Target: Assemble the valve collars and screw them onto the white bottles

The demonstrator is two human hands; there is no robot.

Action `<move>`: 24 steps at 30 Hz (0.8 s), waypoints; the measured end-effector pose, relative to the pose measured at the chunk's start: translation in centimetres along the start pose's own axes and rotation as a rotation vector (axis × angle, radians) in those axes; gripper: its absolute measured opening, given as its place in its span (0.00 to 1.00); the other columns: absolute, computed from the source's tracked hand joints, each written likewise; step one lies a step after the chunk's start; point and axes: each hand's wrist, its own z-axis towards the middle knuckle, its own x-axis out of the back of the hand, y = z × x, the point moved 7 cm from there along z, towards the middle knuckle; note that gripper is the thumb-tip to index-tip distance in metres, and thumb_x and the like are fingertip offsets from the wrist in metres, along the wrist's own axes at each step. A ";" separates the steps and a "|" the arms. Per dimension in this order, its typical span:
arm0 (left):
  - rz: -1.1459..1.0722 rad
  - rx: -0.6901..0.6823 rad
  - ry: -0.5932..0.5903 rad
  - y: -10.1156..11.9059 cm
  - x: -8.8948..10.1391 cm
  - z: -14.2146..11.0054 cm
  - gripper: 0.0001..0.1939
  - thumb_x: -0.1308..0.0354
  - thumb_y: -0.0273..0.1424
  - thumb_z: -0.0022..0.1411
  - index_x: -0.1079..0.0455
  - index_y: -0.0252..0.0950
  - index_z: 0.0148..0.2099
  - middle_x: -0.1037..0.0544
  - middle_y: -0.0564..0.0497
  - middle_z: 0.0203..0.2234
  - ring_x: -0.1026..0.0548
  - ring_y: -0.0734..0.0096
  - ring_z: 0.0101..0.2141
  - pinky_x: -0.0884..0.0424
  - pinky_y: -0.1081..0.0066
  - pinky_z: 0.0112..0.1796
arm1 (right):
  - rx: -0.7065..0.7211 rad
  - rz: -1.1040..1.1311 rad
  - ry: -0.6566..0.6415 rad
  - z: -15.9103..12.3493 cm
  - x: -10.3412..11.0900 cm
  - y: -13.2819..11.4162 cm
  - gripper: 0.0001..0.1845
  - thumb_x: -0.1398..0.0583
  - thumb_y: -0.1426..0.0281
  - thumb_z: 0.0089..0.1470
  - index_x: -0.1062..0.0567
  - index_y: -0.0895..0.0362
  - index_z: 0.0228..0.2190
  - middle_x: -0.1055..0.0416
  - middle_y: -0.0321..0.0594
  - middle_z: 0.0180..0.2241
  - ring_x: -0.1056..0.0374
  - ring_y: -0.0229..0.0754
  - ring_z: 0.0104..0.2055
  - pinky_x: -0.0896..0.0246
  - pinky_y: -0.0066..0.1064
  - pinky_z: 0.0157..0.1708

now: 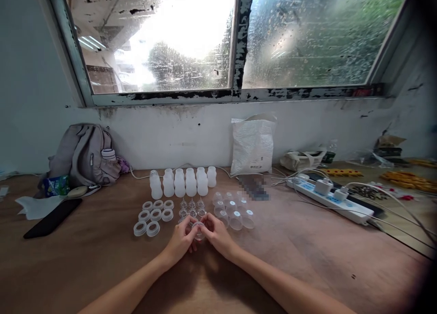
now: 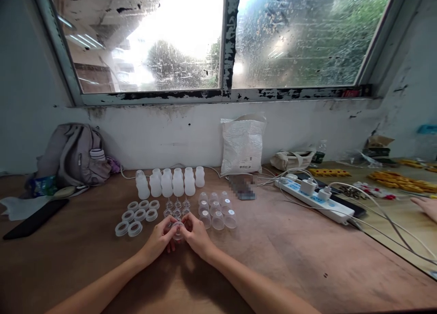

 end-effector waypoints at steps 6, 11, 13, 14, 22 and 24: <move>-0.059 0.013 -0.077 -0.4 0.0 0.3 0.15 0.49 0.41 0.54 0.42 0.35 0.38 0.31 0.57 0.14 0.33 0.77 0.12 0.39 0.80 0.11 | 0.013 -0.038 -0.028 -0.1 0.2 -0.5 0.08 0.45 0.65 0.47 0.36 0.57 0.25 0.39 0.31 0.17 0.44 0.32 0.18 0.50 0.23 0.16; -0.050 -0.015 -0.094 0.0 0.0 0.1 0.14 0.51 0.40 0.55 0.41 0.35 0.37 0.32 0.57 0.15 0.33 0.77 0.12 0.38 0.80 0.12 | 0.048 -0.073 -0.043 -0.3 0.1 -0.8 0.09 0.46 0.65 0.49 0.37 0.57 0.24 0.39 0.31 0.17 0.44 0.32 0.19 0.49 0.23 0.18; -0.047 -0.023 -0.109 0.2 0.0 0.1 0.13 0.51 0.40 0.55 0.41 0.35 0.37 0.32 0.57 0.15 0.33 0.77 0.12 0.38 0.80 0.13 | 0.062 -0.085 -0.039 -0.3 0.1 -0.8 0.09 0.46 0.65 0.49 0.38 0.57 0.23 0.40 0.31 0.17 0.44 0.32 0.19 0.50 0.23 0.18; -0.049 -0.026 -0.114 0.3 -0.1 0.1 0.13 0.51 0.40 0.55 0.41 0.35 0.36 0.32 0.57 0.15 0.33 0.78 0.12 0.38 0.80 0.13 | 0.069 -0.090 -0.036 -0.3 0.1 -0.9 0.09 0.46 0.65 0.49 0.38 0.57 0.23 0.40 0.31 0.17 0.44 0.32 0.20 0.50 0.23 0.19; -0.034 -0.042 -0.056 0.4 0.2 0.0 0.13 0.49 0.40 0.54 0.41 0.35 0.33 0.33 0.58 0.13 0.34 0.78 0.11 0.41 0.82 0.10 | 0.097 -0.133 -0.013 -0.4 -0.3 -1.4 0.08 0.47 0.67 0.48 0.38 0.57 0.23 0.42 0.30 0.18 0.47 0.32 0.20 0.52 0.23 0.20; -0.009 -0.068 -0.015 0.6 0.5 -0.1 0.13 0.49 0.40 0.54 0.40 0.34 0.33 0.34 0.58 0.12 0.34 0.78 0.11 0.41 0.82 0.10 | 0.112 -0.149 0.005 -0.4 -0.2 -1.7 0.08 0.47 0.67 0.48 0.39 0.57 0.22 0.42 0.30 0.18 0.47 0.32 0.21 0.52 0.23 0.20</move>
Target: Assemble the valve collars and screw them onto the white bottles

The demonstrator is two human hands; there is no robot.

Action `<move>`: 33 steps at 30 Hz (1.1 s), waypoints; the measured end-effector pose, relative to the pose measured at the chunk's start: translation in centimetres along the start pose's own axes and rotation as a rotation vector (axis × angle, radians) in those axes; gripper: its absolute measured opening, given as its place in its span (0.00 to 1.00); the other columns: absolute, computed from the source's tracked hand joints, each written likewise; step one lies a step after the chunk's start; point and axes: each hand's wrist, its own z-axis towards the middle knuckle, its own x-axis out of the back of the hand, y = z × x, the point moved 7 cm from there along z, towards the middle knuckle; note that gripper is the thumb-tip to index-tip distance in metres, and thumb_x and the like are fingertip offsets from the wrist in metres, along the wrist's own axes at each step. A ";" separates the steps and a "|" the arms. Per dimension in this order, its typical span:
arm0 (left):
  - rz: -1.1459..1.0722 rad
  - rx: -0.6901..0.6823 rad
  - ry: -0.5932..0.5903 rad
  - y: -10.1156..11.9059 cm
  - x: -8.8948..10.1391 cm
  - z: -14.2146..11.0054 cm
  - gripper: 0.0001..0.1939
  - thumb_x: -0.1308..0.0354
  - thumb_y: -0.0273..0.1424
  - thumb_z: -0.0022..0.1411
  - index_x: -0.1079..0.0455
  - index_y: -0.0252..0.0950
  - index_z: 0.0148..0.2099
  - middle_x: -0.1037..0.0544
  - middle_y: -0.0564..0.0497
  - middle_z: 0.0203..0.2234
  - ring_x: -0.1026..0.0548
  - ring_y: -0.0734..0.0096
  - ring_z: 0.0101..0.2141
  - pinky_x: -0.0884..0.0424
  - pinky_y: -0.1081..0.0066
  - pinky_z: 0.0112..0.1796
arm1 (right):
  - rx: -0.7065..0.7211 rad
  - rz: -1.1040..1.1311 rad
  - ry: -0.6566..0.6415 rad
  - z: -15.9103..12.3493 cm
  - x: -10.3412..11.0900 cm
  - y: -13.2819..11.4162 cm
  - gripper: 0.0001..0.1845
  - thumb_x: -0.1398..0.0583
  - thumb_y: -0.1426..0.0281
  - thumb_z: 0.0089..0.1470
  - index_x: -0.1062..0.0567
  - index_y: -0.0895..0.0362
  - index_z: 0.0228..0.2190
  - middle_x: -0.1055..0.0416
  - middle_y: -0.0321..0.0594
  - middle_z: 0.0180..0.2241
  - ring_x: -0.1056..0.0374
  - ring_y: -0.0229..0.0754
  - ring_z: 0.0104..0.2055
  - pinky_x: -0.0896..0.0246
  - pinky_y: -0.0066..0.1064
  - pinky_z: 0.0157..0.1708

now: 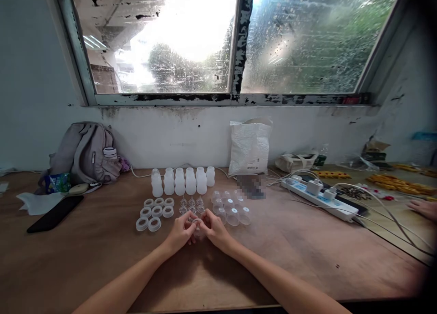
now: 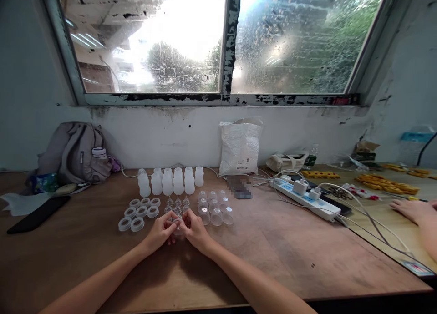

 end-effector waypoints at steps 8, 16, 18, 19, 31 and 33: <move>0.030 -0.022 0.020 0.7 0.0 -0.4 0.14 0.52 0.40 0.55 0.38 0.34 0.37 0.33 0.57 0.14 0.34 0.77 0.12 0.38 0.80 0.12 | 0.026 -0.016 0.007 -0.5 0.5 -0.8 0.05 0.48 0.69 0.49 0.37 0.57 0.24 0.42 0.30 0.18 0.46 0.32 0.20 0.51 0.24 0.20; 0.094 -0.085 0.005 1.4 -0.1 -0.8 0.10 0.53 0.36 0.56 0.38 0.35 0.37 0.34 0.58 0.13 0.35 0.77 0.12 0.39 0.79 0.13 | 0.054 -0.065 0.009 -0.8 0.3 -0.8 0.06 0.47 0.70 0.49 0.40 0.57 0.23 0.43 0.31 0.19 0.46 0.32 0.20 0.52 0.24 0.20; 0.102 -0.095 -0.002 1.6 -0.1 -0.9 0.10 0.53 0.36 0.56 0.39 0.35 0.37 0.34 0.58 0.13 0.35 0.78 0.12 0.39 0.80 0.13 | 0.056 -0.064 0.005 -0.9 0.3 -0.8 0.06 0.47 0.70 0.49 0.40 0.57 0.23 0.43 0.31 0.20 0.46 0.32 0.21 0.51 0.24 0.21; 0.111 -0.097 -0.003 1.6 -0.2 -0.9 0.10 0.53 0.36 0.56 0.39 0.35 0.37 0.33 0.58 0.12 0.35 0.78 0.12 0.39 0.79 0.13 | 0.057 -0.063 0.004 -0.9 0.3 -0.8 0.06 0.47 0.70 0.49 0.40 0.57 0.23 0.43 0.31 0.20 0.46 0.32 0.21 0.51 0.24 0.21; 0.352 -0.166 0.091 2.5 0.7 -0.9 0.08 0.50 0.30 0.52 0.38 0.35 0.37 0.29 0.56 0.18 0.35 0.78 0.16 0.42 0.79 0.19 | 0.125 -0.001 -0.055 -1.1 0.0 -1.9 0.04 0.47 0.70 0.49 0.37 0.57 0.31 0.39 0.33 0.25 0.44 0.31 0.22 0.47 0.22 0.21; 0.372 -0.154 0.094 2.3 0.8 -0.8 0.08 0.50 0.28 0.51 0.38 0.35 0.37 0.30 0.57 0.17 0.36 0.79 0.16 0.44 0.79 0.19 | 0.152 -0.001 -0.091 -1.4 -0.2 -2.3 0.06 0.47 0.70 0.49 0.37 0.57 0.32 0.39 0.34 0.25 0.44 0.31 0.22 0.47 0.22 0.21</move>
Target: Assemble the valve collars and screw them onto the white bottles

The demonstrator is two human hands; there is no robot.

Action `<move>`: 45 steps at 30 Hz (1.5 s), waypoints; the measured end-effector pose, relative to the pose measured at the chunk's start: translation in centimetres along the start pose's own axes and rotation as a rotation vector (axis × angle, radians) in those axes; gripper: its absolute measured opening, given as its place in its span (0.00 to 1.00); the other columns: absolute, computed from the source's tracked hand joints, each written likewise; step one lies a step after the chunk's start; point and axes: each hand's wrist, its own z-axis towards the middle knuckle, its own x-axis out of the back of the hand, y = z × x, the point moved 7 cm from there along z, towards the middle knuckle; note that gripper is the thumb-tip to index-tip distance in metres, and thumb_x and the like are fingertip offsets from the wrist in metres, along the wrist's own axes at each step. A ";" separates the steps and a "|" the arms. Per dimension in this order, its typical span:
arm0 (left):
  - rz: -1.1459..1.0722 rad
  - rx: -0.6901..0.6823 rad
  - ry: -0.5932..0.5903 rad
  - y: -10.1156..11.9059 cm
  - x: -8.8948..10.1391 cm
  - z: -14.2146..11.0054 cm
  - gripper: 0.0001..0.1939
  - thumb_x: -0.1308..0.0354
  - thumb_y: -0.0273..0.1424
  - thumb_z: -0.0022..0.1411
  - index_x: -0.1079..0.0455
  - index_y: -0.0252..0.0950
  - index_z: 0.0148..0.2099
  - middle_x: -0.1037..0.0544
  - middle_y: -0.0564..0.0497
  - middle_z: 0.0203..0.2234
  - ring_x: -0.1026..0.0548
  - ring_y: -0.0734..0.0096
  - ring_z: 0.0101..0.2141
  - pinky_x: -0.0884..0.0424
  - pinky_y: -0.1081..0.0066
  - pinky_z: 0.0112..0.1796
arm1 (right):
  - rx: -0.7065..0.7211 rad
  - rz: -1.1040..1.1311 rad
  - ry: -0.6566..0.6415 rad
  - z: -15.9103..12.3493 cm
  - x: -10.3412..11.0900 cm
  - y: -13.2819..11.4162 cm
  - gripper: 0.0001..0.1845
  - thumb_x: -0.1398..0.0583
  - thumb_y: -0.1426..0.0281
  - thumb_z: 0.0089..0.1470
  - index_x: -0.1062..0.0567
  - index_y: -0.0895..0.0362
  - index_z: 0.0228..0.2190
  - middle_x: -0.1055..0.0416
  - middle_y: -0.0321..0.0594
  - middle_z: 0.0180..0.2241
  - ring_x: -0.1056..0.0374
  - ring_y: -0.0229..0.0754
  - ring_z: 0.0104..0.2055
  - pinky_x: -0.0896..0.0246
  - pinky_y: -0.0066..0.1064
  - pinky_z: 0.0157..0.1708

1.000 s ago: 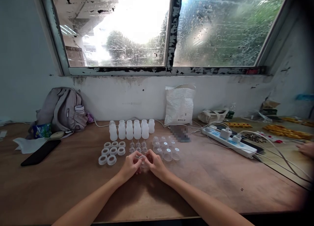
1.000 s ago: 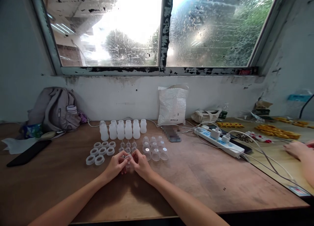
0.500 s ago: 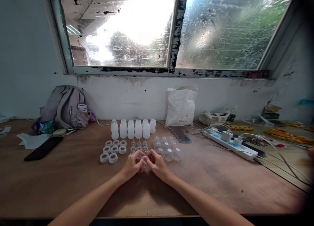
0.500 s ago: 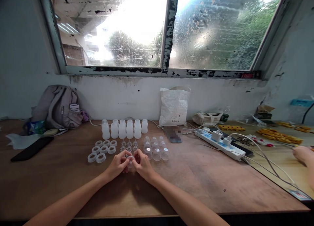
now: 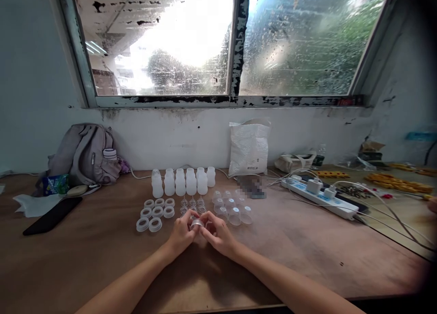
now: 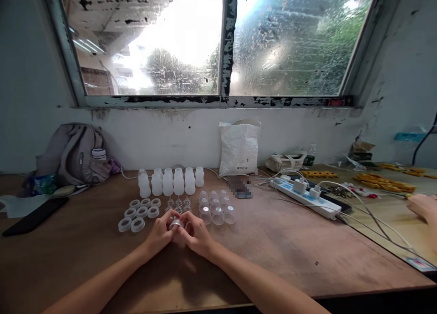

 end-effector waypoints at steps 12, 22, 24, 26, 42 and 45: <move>0.197 0.016 -0.006 0.0 -0.3 0.1 0.07 0.51 0.25 0.48 0.36 0.37 0.33 0.30 0.56 0.20 0.35 0.76 0.21 0.43 0.78 0.24 | -0.019 0.037 -0.042 -0.7 -0.4 0.0 0.05 0.47 0.70 0.49 0.36 0.58 0.31 0.38 0.34 0.24 0.44 0.30 0.20 0.49 0.22 0.19; 0.172 -0.035 0.008 0.4 -0.4 -0.4 0.09 0.52 0.25 0.50 0.37 0.37 0.37 0.31 0.57 0.18 0.36 0.77 0.19 0.44 0.78 0.24 | -0.145 0.250 0.014 -1.0 -0.2 0.7 0.10 0.47 0.63 0.50 0.37 0.57 0.27 0.39 0.32 0.22 0.42 0.30 0.19 0.48 0.23 0.17; 0.129 -0.014 0.028 0.2 -0.2 -0.3 0.10 0.52 0.26 0.51 0.38 0.37 0.38 0.32 0.58 0.17 0.37 0.77 0.18 0.44 0.78 0.23 | -0.289 0.419 0.108 -0.9 -0.1 1.7 0.13 0.49 0.60 0.52 0.39 0.57 0.26 0.38 0.31 0.21 0.44 0.29 0.14 0.50 0.23 0.13; 0.088 0.003 0.042 -0.1 -0.1 -0.1 0.11 0.51 0.27 0.51 0.39 0.36 0.40 0.32 0.58 0.16 0.39 0.78 0.17 0.44 0.78 0.22 | -0.408 0.563 0.176 -0.8 -0.3 2.5 0.13 0.50 0.57 0.51 0.41 0.55 0.29 0.37 0.30 0.22 0.44 0.29 0.11 0.51 0.22 0.10; -0.348 0.068 -0.077 -0.5 -1.0 0.0 0.13 0.56 0.26 0.53 0.42 0.36 0.43 0.32 0.49 0.38 0.30 0.78 0.24 0.32 0.76 0.24 | -0.472 0.641 0.155 -0.2 -0.9 4.2 0.20 0.42 0.54 0.42 0.43 0.56 0.24 0.40 0.26 0.16 0.45 0.28 0.10 0.54 0.21 0.08; -0.328 0.061 -0.051 -0.6 -0.8 0.1 0.13 0.53 0.30 0.54 0.41 0.35 0.43 0.33 0.48 0.37 0.31 0.74 0.29 0.32 0.77 0.23 | -0.498 0.670 0.105 -0.2 -1.2 4.0 0.20 0.42 0.54 0.42 0.39 0.57 0.28 0.38 0.28 0.18 0.44 0.29 0.11 0.51 0.21 0.09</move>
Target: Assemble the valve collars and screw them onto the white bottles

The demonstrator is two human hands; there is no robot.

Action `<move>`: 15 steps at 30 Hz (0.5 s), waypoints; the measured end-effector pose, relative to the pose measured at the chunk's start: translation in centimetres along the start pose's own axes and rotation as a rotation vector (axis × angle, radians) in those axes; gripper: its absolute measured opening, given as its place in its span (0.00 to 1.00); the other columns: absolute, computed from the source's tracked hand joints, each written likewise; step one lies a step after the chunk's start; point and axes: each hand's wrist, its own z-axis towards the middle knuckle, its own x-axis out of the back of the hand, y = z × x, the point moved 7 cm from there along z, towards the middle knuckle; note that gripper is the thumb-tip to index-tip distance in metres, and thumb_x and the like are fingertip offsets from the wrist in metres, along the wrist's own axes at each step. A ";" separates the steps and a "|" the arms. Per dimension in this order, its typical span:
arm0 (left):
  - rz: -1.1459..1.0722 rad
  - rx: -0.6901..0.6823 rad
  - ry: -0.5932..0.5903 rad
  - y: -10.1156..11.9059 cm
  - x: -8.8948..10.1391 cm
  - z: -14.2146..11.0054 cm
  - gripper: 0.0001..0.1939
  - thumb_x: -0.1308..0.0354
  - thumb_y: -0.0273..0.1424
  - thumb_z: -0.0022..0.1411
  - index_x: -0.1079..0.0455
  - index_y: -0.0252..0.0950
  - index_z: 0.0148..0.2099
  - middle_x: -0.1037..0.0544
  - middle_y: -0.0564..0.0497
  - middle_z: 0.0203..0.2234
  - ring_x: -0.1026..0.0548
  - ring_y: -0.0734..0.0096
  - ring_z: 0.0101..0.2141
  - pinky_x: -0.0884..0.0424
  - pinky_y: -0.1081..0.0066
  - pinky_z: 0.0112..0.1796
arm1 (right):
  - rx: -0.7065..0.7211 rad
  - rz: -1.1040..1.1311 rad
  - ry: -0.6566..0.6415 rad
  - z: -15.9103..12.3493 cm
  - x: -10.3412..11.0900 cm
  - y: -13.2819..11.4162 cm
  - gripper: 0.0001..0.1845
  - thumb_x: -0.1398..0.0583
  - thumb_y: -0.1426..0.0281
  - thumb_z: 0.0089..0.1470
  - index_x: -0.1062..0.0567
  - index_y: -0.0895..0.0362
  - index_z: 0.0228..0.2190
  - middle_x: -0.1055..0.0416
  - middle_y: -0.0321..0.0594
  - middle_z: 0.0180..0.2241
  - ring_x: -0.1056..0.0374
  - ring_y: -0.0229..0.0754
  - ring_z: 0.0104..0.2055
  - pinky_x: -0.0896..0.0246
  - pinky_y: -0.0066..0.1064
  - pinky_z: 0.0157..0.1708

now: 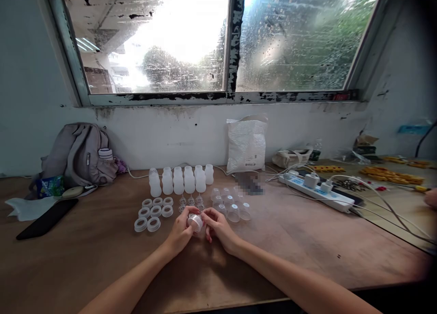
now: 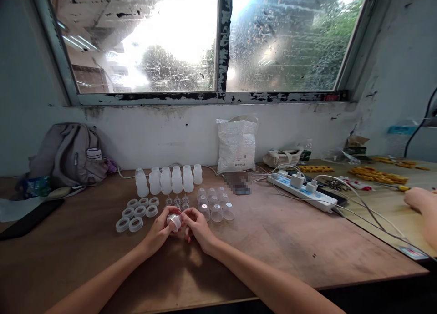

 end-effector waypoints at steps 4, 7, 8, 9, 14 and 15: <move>0.000 -0.018 0.039 -0.4 0.0 0.2 0.13 0.50 0.33 0.53 0.41 0.35 0.42 0.34 0.50 0.34 0.33 0.74 0.29 0.34 0.79 0.21 | -0.012 0.062 -0.028 0.0 0.0 0.2 0.18 0.41 0.57 0.43 0.37 0.58 0.28 0.38 0.28 0.19 0.44 0.28 0.12 0.49 0.21 0.10; -0.054 0.023 0.048 -1.5 -0.2 0.5 0.13 0.49 0.33 0.52 0.41 0.35 0.40 0.34 0.52 0.32 0.33 0.79 0.23 0.36 0.79 0.18 | -0.056 0.112 -0.067 0.2 0.0 0.7 0.17 0.42 0.57 0.44 0.37 0.58 0.26 0.39 0.28 0.18 0.45 0.28 0.11 0.49 0.22 0.10; -0.070 0.035 0.045 -1.8 -0.3 0.6 0.13 0.48 0.33 0.52 0.41 0.35 0.40 0.33 0.52 0.31 0.34 0.80 0.21 0.36 0.79 0.18 | -0.069 0.111 -0.083 0.3 0.0 0.8 0.17 0.43 0.56 0.44 0.37 0.58 0.26 0.39 0.29 0.17 0.45 0.28 0.11 0.50 0.22 0.10; -0.079 0.040 0.044 -2.0 -0.3 0.7 0.13 0.48 0.33 0.51 0.41 0.34 0.39 0.33 0.53 0.29 0.34 0.80 0.20 0.37 0.79 0.18 | -0.071 0.100 -0.090 0.3 0.0 0.8 0.17 0.43 0.57 0.44 0.37 0.59 0.25 0.40 0.29 0.17 0.45 0.28 0.12 0.50 0.21 0.10; -0.104 0.057 0.010 -2.0 -0.3 0.8 0.12 0.45 0.33 0.49 0.40 0.34 0.36 0.31 0.54 0.24 0.33 0.79 0.19 0.35 0.77 0.19 | 0.019 -0.017 0.027 0.6 1.1 -0.1 0.15 0.42 0.60 0.43 0.39 0.58 0.21 0.42 0.27 0.16 0.47 0.27 0.11 0.55 0.21 0.10; -0.132 0.073 -0.007 -1.9 -0.5 0.7 0.12 0.45 0.34 0.49 0.40 0.34 0.36 0.31 0.54 0.25 0.33 0.79 0.19 0.34 0.76 0.20 | 0.034 -0.053 0.067 0.7 1.4 -0.2 0.15 0.43 0.60 0.44 0.39 0.57 0.20 0.44 0.26 0.14 0.48 0.27 0.11 0.56 0.21 0.10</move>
